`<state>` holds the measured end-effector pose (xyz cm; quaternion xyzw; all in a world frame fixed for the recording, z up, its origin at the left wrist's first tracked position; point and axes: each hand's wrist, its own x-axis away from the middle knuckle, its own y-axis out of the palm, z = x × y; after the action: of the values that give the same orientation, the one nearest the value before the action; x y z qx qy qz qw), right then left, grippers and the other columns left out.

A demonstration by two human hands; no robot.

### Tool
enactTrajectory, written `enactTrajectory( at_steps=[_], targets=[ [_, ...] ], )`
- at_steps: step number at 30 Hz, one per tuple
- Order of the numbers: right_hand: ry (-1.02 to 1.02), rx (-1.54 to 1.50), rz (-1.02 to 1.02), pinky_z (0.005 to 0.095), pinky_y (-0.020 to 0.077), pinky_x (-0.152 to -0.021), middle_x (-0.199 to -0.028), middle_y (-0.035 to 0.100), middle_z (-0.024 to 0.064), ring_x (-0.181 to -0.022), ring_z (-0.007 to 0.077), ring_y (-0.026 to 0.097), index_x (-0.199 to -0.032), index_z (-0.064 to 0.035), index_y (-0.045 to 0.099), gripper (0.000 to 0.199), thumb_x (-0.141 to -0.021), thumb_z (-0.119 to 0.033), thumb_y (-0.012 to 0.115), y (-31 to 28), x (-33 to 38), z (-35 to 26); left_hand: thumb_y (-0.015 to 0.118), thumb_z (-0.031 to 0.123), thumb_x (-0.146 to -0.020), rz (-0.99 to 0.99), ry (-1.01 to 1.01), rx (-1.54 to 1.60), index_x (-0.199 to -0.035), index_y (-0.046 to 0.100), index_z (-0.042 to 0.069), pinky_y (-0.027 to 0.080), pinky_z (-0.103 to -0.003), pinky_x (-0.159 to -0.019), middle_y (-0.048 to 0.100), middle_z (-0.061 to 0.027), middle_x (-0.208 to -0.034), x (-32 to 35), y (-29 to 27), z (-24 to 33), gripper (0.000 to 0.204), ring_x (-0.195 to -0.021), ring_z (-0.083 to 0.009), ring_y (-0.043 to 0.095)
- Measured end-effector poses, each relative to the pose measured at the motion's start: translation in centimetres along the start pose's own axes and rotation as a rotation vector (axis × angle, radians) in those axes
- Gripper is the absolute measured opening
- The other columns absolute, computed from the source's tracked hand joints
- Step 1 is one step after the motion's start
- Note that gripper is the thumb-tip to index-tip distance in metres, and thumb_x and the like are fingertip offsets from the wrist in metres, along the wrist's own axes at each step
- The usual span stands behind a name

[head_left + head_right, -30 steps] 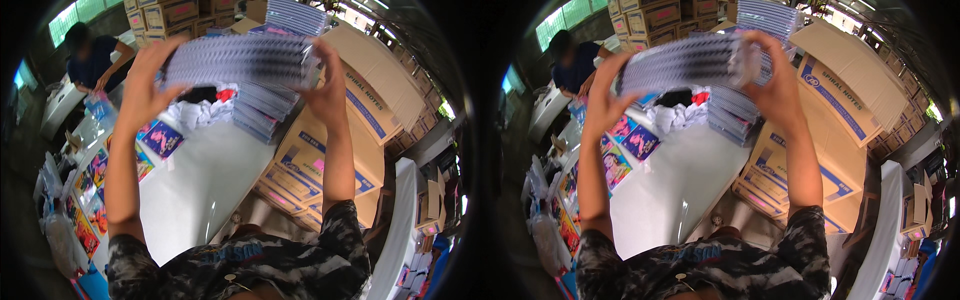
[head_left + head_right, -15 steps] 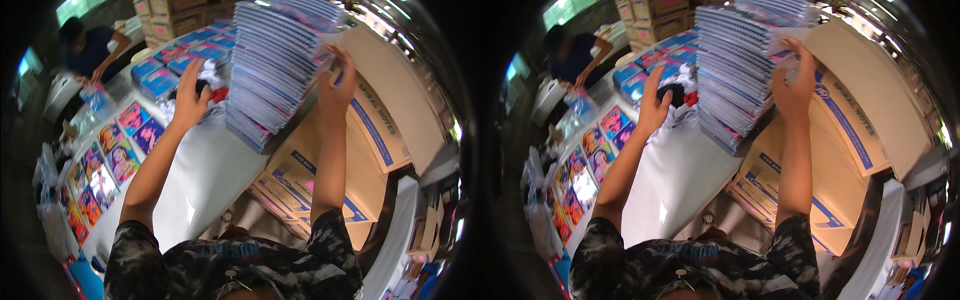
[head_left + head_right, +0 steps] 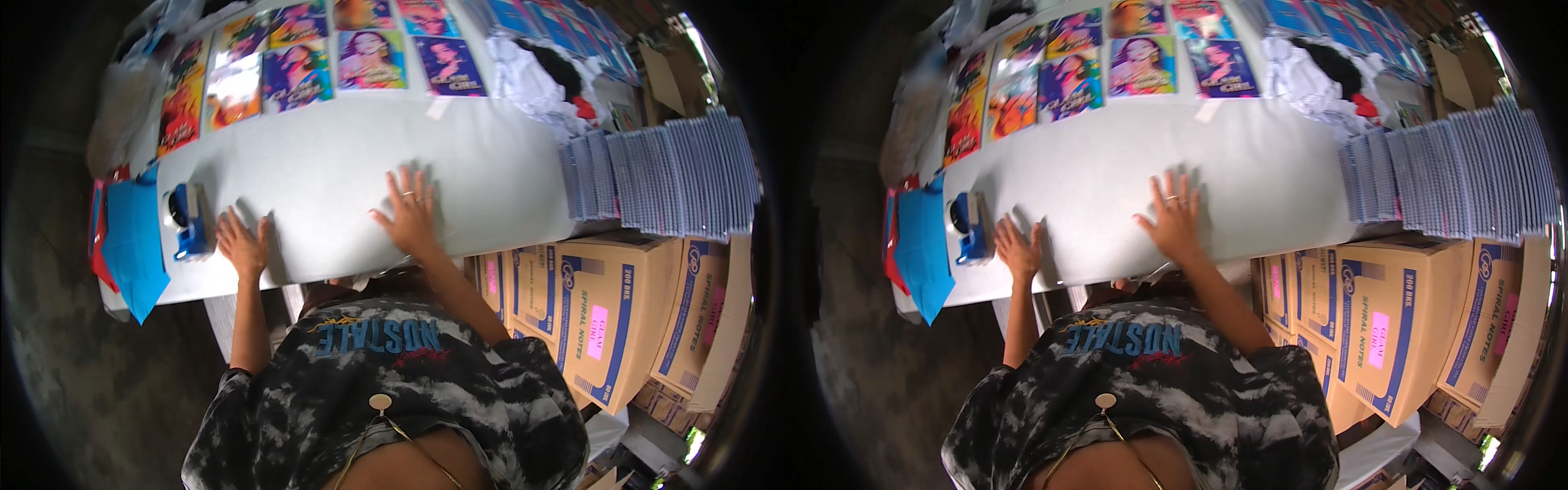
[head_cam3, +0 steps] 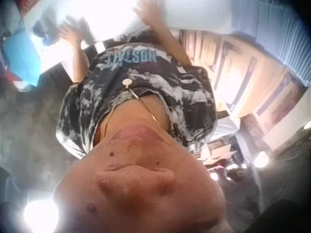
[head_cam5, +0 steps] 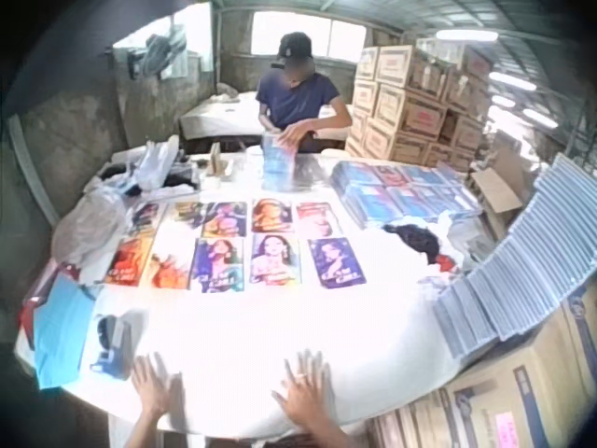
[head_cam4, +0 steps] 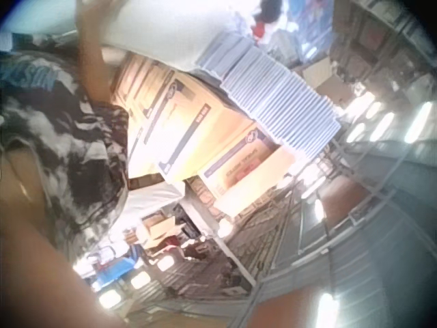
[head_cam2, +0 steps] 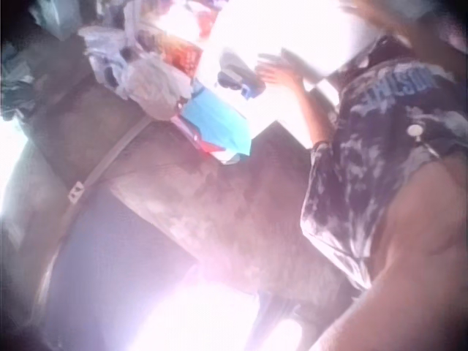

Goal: The person places spiral-bound notebooks into clear plastic sleeves, seals them with tape, and stacks the packaged units on the table. The person repeatedly handles notebooks and plastic sleeves, using a tape dispenser to seal each package.

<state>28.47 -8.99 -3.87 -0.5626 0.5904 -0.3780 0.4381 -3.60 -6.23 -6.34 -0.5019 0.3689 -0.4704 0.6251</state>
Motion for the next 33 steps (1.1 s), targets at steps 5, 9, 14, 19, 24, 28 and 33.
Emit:
enactTrajectory(
  at_steps=[5,9,14,19,24,28,33],
  targets=[
    [0.072,0.093,-0.011,0.0567,0.0022,-0.107,-0.150,0.012,0.0173,-0.138,0.0382,0.005,-0.142,-0.0113,0.027,0.075,-0.085,-0.055,0.047,2.4,0.2,0.2,0.033,0.066,-0.085,-0.014,0.078,-0.089,-0.144,0.017,0.008,0.007,-0.048,-0.111,0.014,-0.0185,-0.149,1.3,-0.6,-1.1,0.084,-0.137,-0.0359,0.013],
    [0.021,0.091,-0.038,0.0556,0.0024,-0.108,-0.149,0.014,0.0163,-0.138,0.0368,0.006,-0.142,-0.0125,0.027,0.076,-0.084,-0.057,0.047,2.2,-1.8,-0.1,0.032,0.064,-0.087,-0.016,0.010,-0.072,-0.143,0.015,0.001,0.002,-0.053,-0.109,0.014,-0.0218,-0.148,2.4,-0.7,-1.3,0.086,-0.137,-0.0388,0.008],
    [-0.006,0.101,-0.050,0.0548,0.0048,-0.108,-0.149,0.017,0.0151,-0.138,0.0352,0.010,-0.141,-0.0127,0.030,0.073,-0.084,-0.056,0.048,2.0,-2.9,-0.4,0.029,0.061,-0.089,-0.057,-0.045,0.024,-0.143,0.011,0.000,-0.001,-0.054,-0.108,0.010,-0.0251,-0.147,3.2,-0.6,-2.0,0.083,-0.138,-0.0392,0.000],
    [0.048,-0.099,0.077,0.0502,0.0162,-0.107,-0.135,0.043,0.0159,-0.130,0.0327,0.032,-0.129,-0.0104,0.048,0.050,-0.088,-0.038,0.051,2.4,-4.6,1.5,0.055,0.031,-0.087,0.176,0.156,0.198,-0.141,0.020,0.001,0.014,-0.052,-0.105,0.022,-0.0234,-0.143,-0.1,-3.3,1.4,0.071,-0.132,-0.0381,0.020],
    [0.114,-0.228,0.502,0.0425,0.0412,-0.090,-0.108,0.062,0.0147,-0.106,0.0338,0.053,-0.113,-0.0057,0.060,0.029,-0.085,-0.010,0.055,-1.2,-17.1,7.3,0.061,0.027,-0.083,0.057,0.274,0.531,-0.125,0.045,-0.001,0.043,-0.040,-0.086,0.059,-0.0192,-0.104,-13.7,-4.0,10.7,0.054,-0.098,-0.0361,0.054],
    [0.343,-0.125,0.234,0.0442,0.0409,-0.093,-0.119,0.054,0.0205,-0.110,0.0369,0.050,-0.124,-0.0013,0.049,0.053,-0.080,-0.027,0.061,-0.8,-26.8,14.1,0.061,0.056,-0.075,-0.053,0.050,0.187,-0.129,0.039,-0.002,0.039,-0.043,-0.090,0.051,-0.0258,-0.113,-24.7,0.7,17.3,0.082,-0.109,-0.0380,0.047],
    [0.655,0.032,-0.142,0.0554,0.0335,-0.098,-0.135,0.039,0.0232,-0.123,0.0401,0.039,-0.126,-0.0001,0.044,0.068,-0.074,-0.038,0.065,-0.6,-31.0,15.1,0.066,0.071,-0.060,-0.077,-0.093,-0.111,-0.137,0.021,-0.001,0.028,-0.051,-0.095,0.036,-0.0306,-0.126,-26.2,3.4,22.4,0.115,-0.120,-0.0429,0.034]
  ],
)
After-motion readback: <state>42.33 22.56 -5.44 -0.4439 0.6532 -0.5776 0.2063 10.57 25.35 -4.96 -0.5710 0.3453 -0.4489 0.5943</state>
